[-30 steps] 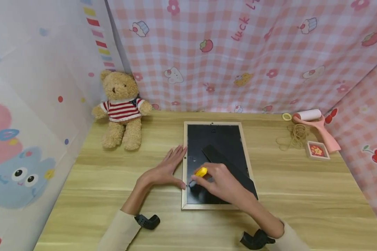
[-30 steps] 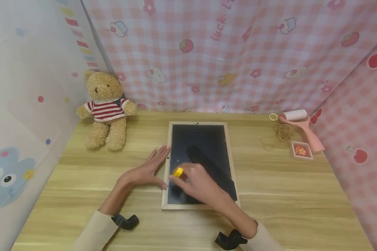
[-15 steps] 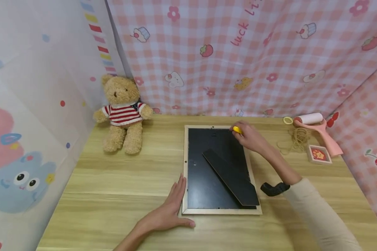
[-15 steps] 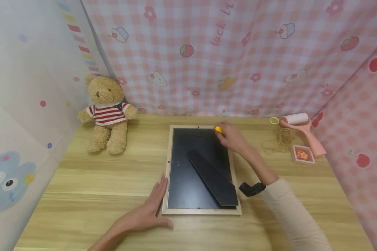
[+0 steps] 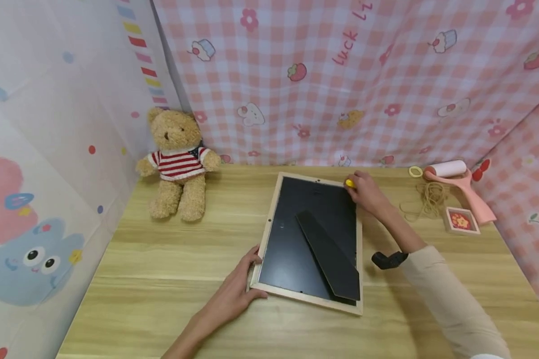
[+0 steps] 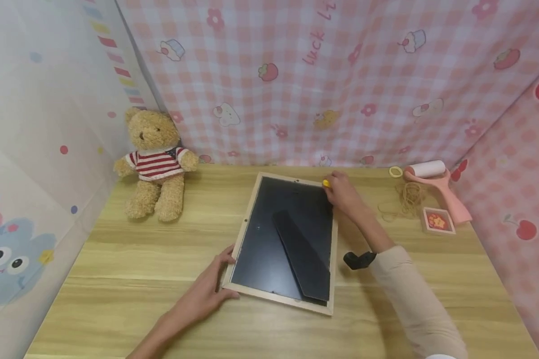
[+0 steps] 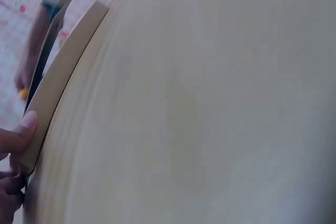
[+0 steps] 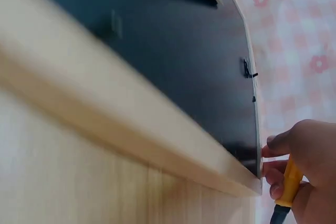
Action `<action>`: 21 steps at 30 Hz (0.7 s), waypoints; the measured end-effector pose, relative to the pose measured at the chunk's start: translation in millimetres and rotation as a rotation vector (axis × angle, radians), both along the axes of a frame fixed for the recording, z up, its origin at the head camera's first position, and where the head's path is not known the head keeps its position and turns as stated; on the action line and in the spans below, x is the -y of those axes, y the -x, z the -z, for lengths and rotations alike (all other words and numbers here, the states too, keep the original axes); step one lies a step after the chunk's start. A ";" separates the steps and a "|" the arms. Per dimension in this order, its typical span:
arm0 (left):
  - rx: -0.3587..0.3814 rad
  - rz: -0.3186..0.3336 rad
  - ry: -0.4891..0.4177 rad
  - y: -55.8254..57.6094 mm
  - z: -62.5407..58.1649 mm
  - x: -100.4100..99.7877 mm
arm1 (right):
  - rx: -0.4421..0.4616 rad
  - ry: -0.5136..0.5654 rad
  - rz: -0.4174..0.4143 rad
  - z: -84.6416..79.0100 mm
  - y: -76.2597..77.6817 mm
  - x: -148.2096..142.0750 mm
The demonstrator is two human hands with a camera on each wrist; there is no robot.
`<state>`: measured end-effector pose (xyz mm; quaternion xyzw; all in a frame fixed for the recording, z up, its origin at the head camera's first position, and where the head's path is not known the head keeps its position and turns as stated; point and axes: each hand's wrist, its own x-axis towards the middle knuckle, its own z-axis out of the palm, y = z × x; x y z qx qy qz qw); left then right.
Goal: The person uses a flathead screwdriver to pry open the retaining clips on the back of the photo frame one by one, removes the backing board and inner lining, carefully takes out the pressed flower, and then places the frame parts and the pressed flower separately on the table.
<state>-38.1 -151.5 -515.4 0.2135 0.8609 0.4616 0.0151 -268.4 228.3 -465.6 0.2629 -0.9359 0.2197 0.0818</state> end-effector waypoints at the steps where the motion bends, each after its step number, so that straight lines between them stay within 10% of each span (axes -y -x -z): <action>1: -0.028 -0.026 0.001 4.0 -0.3 3.2 | 0.011 -0.002 0.012 -0.6 -1.6 -4.0; 10: -0.162 -0.203 -0.001 27.7 -2.7 17.4 | 0.008 -0.064 0.102 0.6 -27.6 -34.3; 21: 0.057 -0.302 0.001 24.1 -4.7 6.1 | 0.046 -0.010 0.212 16.0 -50.2 -63.0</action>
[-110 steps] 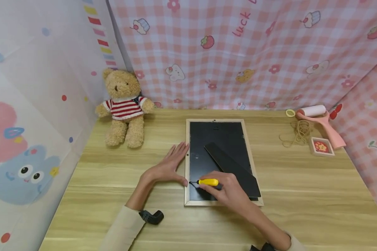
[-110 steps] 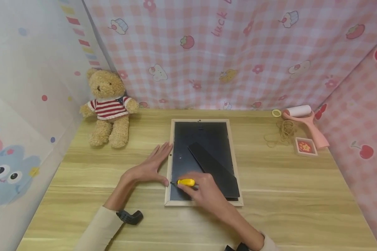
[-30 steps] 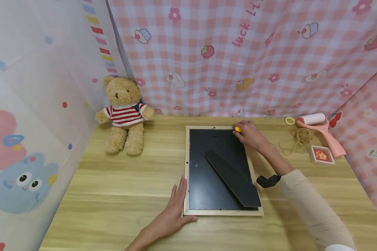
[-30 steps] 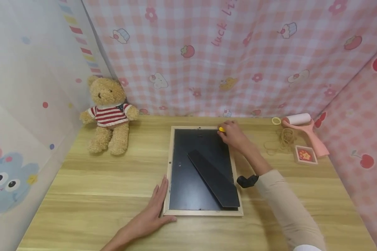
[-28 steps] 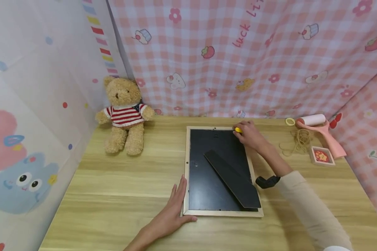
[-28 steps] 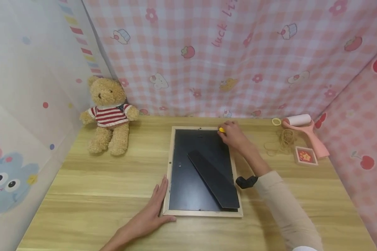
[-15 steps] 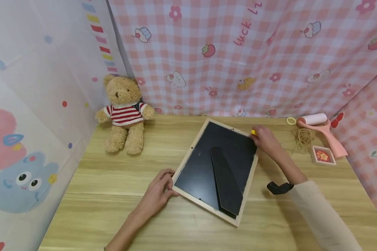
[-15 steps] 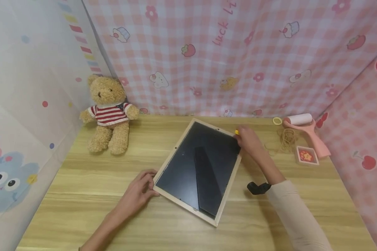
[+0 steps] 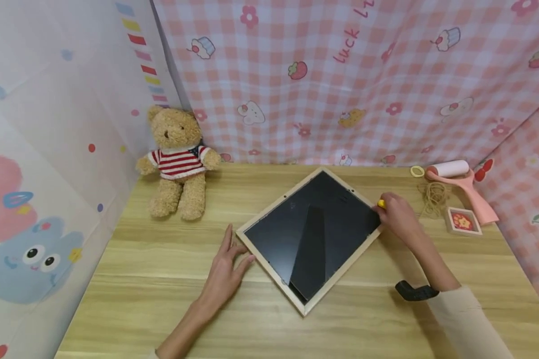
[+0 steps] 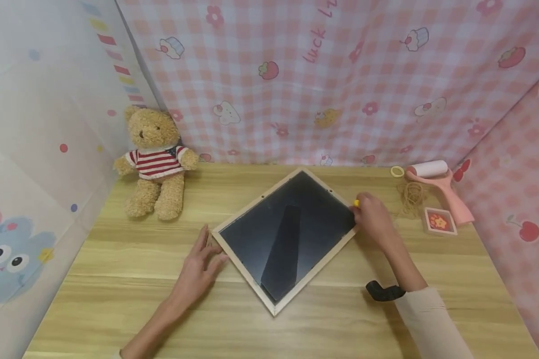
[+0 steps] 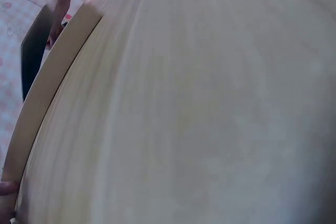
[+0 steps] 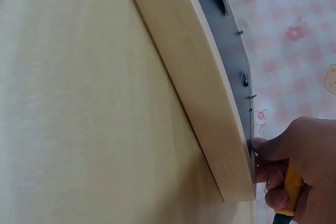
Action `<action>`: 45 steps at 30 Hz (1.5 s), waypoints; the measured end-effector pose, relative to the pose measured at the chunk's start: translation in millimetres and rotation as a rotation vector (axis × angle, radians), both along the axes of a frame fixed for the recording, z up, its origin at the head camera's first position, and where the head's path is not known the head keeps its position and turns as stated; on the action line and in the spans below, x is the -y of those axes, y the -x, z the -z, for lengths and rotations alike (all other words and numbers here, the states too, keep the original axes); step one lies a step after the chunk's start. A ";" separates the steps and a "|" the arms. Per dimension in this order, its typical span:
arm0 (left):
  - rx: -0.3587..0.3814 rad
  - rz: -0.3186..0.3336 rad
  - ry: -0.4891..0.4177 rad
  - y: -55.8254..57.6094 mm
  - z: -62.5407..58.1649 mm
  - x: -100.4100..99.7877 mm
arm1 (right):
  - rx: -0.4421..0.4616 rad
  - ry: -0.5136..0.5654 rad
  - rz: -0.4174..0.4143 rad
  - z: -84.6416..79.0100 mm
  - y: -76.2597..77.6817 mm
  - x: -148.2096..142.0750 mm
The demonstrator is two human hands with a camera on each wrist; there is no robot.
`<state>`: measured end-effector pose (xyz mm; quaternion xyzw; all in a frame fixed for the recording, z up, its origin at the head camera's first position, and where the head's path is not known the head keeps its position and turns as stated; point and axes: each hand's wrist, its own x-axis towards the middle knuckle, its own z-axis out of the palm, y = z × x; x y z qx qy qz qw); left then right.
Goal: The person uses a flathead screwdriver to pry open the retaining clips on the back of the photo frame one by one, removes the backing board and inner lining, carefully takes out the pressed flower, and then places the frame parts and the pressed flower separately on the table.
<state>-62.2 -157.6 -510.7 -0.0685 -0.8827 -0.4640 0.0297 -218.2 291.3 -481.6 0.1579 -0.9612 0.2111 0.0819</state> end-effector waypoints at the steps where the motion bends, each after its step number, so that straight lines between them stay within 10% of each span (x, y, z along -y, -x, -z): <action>1: 0.024 0.024 0.003 1.1 -0.5 -1.5 | 0.016 0.007 0.024 -13.6 -11.7 7.8; 7: 0.193 0.207 -0.070 18.5 -5.5 -5.5 | 0.075 0.073 0.070 -11.8 -32.1 2.0; 13: 0.287 0.228 -0.076 40.6 -7.4 -0.5 | 0.138 0.111 0.112 -10.8 -56.8 1.9; 31: 0.312 0.400 -0.104 77.2 -8.4 16.8 | 0.149 0.104 0.206 -32.9 -108.9 13.4; 45: 0.295 0.470 -0.117 96.5 -3.4 12.6 | -0.096 0.738 0.103 -65.2 -100.2 85.0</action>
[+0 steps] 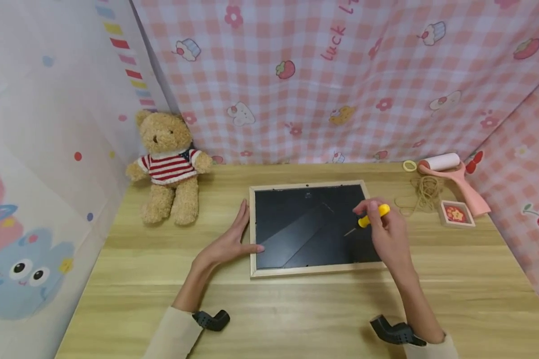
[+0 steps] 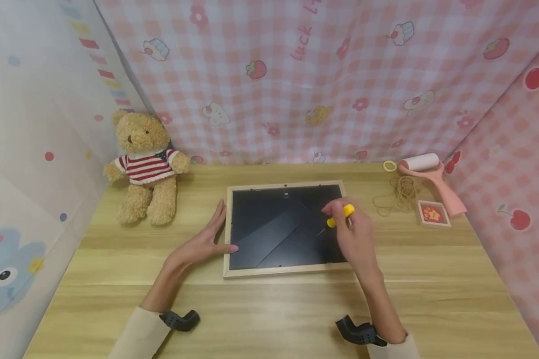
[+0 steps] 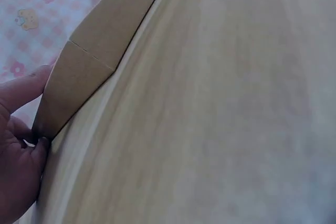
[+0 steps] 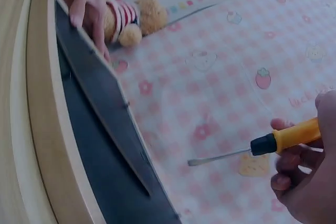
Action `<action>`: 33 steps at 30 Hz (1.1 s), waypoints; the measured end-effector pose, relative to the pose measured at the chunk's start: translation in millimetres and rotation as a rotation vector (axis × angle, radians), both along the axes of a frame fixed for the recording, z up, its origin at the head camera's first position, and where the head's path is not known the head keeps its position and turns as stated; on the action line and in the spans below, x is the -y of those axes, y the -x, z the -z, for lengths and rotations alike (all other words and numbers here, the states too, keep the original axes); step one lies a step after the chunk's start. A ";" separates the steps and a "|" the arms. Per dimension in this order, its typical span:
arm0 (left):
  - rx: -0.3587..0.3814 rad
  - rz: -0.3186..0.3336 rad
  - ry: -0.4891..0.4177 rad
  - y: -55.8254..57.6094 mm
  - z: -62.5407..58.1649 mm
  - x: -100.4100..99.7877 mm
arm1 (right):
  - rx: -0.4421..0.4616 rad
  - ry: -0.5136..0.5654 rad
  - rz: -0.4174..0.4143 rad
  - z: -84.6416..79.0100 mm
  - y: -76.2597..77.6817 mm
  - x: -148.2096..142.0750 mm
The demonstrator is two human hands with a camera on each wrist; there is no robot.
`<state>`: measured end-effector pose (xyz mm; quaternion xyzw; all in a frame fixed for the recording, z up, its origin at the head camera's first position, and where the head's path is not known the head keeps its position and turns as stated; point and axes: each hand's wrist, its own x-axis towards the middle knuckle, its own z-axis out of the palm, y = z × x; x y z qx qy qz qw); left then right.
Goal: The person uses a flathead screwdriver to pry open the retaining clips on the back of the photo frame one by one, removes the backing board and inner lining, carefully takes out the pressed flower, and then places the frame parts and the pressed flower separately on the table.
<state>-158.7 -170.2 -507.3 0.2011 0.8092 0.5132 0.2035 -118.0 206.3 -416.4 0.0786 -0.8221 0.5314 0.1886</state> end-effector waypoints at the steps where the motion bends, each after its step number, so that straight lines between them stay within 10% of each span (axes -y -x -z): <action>1: -0.002 0.002 0.004 0.7 0.4 0.3 | 0.015 0.032 -0.007 0.7 1.5 4.5; 12: -0.028 -0.003 -0.005 7.7 -2.4 -2.4 | 0.327 0.247 -0.416 37.1 26.6 52.5; 33: -0.018 -0.025 -0.084 17.1 33.7 6.5 | 0.479 0.192 -0.500 61.6 63.8 102.5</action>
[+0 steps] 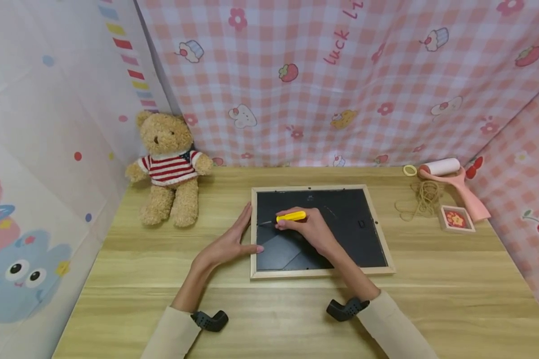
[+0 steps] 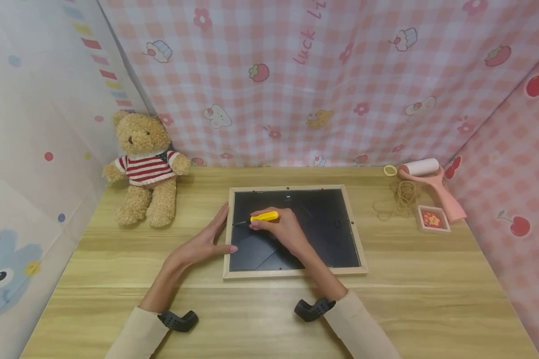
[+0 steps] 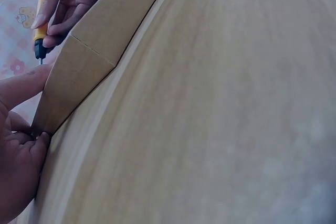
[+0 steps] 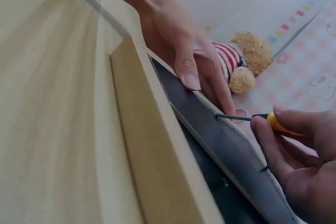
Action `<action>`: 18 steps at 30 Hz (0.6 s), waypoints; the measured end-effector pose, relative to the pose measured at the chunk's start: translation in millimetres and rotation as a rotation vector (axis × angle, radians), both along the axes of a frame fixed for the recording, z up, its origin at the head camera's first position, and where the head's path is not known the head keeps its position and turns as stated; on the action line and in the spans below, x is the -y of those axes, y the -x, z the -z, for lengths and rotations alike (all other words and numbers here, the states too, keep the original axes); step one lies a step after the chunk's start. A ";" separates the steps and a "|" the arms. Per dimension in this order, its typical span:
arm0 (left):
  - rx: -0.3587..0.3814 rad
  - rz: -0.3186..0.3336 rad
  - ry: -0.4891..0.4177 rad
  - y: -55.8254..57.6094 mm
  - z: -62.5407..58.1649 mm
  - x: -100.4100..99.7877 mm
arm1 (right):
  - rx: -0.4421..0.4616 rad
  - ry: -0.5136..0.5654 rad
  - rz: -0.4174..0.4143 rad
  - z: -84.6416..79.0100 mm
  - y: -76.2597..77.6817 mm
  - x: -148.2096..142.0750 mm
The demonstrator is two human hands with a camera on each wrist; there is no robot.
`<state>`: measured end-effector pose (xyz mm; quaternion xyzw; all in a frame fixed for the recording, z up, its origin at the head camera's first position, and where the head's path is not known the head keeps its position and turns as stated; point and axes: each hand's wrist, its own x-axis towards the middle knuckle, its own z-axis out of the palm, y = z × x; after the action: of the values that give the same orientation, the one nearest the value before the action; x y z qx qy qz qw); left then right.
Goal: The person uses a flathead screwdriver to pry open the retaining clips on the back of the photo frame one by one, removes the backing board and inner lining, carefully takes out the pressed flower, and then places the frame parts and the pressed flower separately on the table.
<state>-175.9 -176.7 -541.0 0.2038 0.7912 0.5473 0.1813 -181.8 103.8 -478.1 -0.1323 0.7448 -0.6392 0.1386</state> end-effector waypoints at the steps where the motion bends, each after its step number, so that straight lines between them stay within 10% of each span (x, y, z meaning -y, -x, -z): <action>1: -0.002 0.002 -0.001 0.4 1.1 -0.3 | -0.011 -0.015 -0.007 -0.9 0.7 -0.2; 18: 0.037 -0.005 -0.005 -3.2 -8.9 -2.8 | -0.403 -0.343 -0.138 -40.1 1.8 25.4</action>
<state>-172.6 -173.9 -532.0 0.1925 0.7867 0.5535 0.1939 -183.6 78.4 -437.9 -0.2820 0.8440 -0.4534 0.0512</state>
